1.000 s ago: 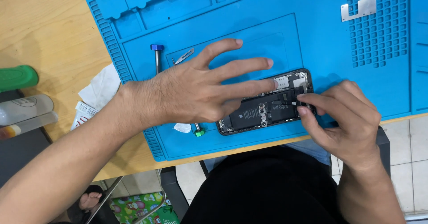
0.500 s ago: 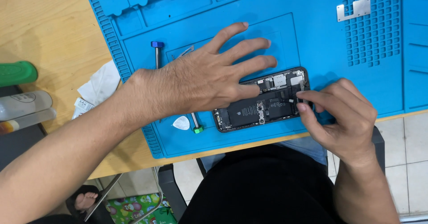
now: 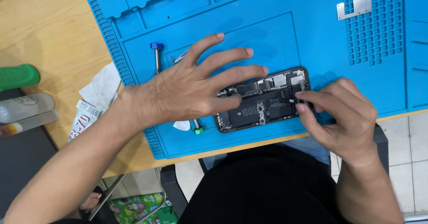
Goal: The person disassembles a smartphone on a blue work mat, using a screwdriver to remove screws and a suction cup to lift components. They carefully detach the camera module and other internal parts, placing them on the mat.
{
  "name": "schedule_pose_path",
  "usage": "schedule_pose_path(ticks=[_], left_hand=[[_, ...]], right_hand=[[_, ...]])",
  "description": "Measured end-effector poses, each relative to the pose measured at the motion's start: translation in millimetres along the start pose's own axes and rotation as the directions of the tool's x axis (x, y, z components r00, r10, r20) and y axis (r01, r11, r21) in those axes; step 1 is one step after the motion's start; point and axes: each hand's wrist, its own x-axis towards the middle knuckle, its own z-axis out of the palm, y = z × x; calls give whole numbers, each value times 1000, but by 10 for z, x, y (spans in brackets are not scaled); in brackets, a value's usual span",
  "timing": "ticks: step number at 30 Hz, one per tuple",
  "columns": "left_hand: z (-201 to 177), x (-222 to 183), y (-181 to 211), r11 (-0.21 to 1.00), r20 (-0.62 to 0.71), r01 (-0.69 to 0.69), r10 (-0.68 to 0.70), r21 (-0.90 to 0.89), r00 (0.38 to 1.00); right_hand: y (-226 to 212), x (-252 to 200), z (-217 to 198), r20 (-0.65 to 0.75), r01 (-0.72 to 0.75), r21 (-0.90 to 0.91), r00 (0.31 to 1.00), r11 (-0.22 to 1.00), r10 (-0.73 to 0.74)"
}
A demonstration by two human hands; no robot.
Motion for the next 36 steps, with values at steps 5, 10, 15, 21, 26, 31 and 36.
schedule_pose_path(ticks=[5,10,15,21,26,31,36], left_hand=[[11,-8,-5,999,3,-35,35,28,999],[13,10,5,998,-2,-34,34,57,999],[3,80,16,997,36,-47,45,62,998],[78,158,6,984,138,-40,16,174,990],[151,159,-6,988,157,-27,3,153,988],[156,196,-3,988,154,-32,8,154,988],[173,197,0,989,156,-29,6,144,988]], right_hand=[[-14,11,-6,4,-5,-3,1000,1000,5],[-8,7,1,3,-9,-3,1000,1000,9],[-30,20,-5,16,10,-10,1000,1000,-10],[-20,20,-33,48,-9,-5,999,1000,10],[-27,33,-34,60,-3,-2,998,1000,3],[-30,31,-35,62,-13,-2,998,1000,13],[-34,37,-37,58,-17,0,998,1000,17]])
